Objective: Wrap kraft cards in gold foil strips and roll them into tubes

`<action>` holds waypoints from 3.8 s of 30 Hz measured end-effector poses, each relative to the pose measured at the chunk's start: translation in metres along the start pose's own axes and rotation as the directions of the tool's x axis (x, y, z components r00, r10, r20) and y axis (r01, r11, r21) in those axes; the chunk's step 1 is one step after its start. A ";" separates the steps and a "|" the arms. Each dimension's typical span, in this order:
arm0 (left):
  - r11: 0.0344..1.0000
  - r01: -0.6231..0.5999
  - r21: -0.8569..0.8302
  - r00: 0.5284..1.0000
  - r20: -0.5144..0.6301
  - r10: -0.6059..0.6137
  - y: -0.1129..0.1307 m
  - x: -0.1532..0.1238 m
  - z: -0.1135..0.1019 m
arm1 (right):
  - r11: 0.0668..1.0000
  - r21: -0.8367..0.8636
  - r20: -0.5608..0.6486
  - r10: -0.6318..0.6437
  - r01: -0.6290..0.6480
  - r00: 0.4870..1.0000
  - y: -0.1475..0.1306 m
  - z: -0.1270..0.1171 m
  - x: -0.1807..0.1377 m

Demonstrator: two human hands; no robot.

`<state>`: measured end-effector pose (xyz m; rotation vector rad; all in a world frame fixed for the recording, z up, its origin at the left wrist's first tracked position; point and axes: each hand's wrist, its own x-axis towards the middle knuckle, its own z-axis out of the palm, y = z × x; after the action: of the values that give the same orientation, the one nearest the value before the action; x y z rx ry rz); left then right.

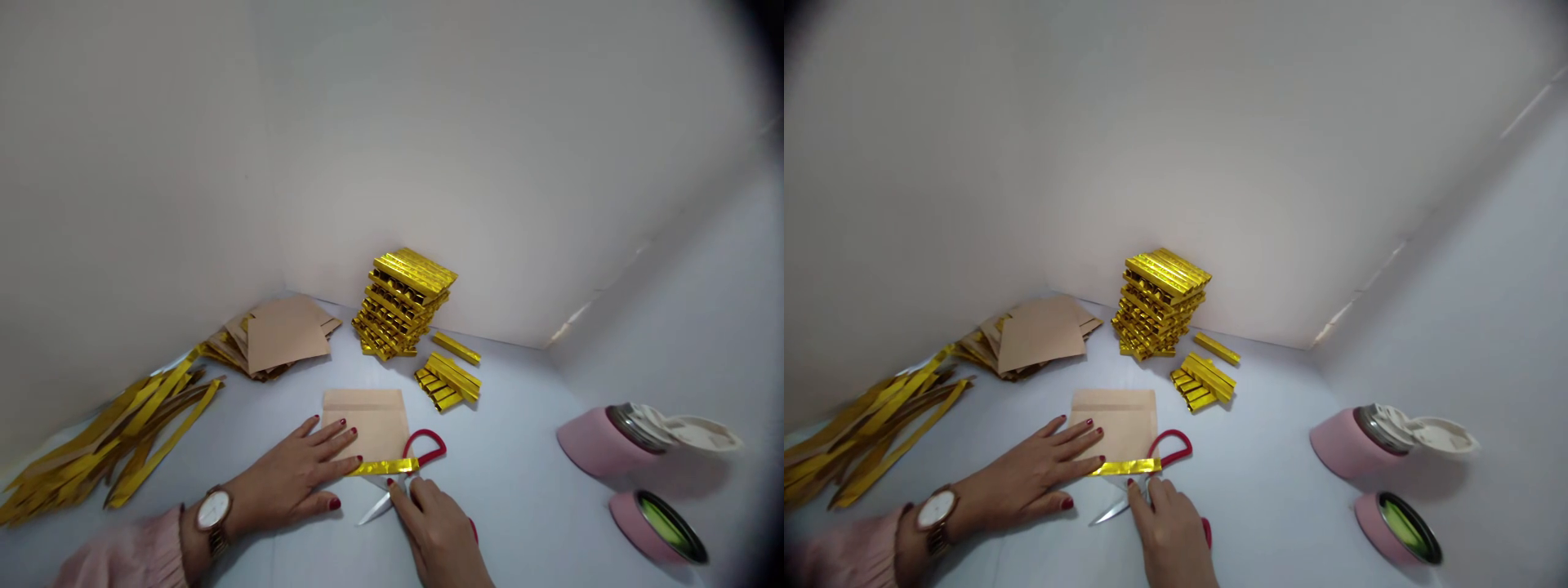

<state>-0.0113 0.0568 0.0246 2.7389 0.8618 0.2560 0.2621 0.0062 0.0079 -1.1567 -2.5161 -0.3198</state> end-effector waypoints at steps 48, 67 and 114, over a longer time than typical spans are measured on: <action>0.989 0.054 -0.137 0.998 -0.026 -0.058 -0.003 -0.004 -0.005 | 0.994 0.082 -0.071 0.074 -0.068 0.995 -0.020 0.025 0.012; 0.997 0.051 -0.059 0.998 -0.020 -0.053 0.000 -0.007 -0.003 | 0.998 0.032 -0.124 0.054 -0.051 0.991 -0.014 0.025 0.001; 0.999 0.033 -0.004 0.999 -0.005 -0.033 0.004 -0.008 -0.003 | 0.994 0.083 -0.047 0.079 -0.074 0.996 -0.019 0.028 0.012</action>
<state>-0.0167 0.0495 0.0275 2.7192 0.9060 0.2582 0.2339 0.0123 -0.0141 -1.1946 -2.4112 -0.2214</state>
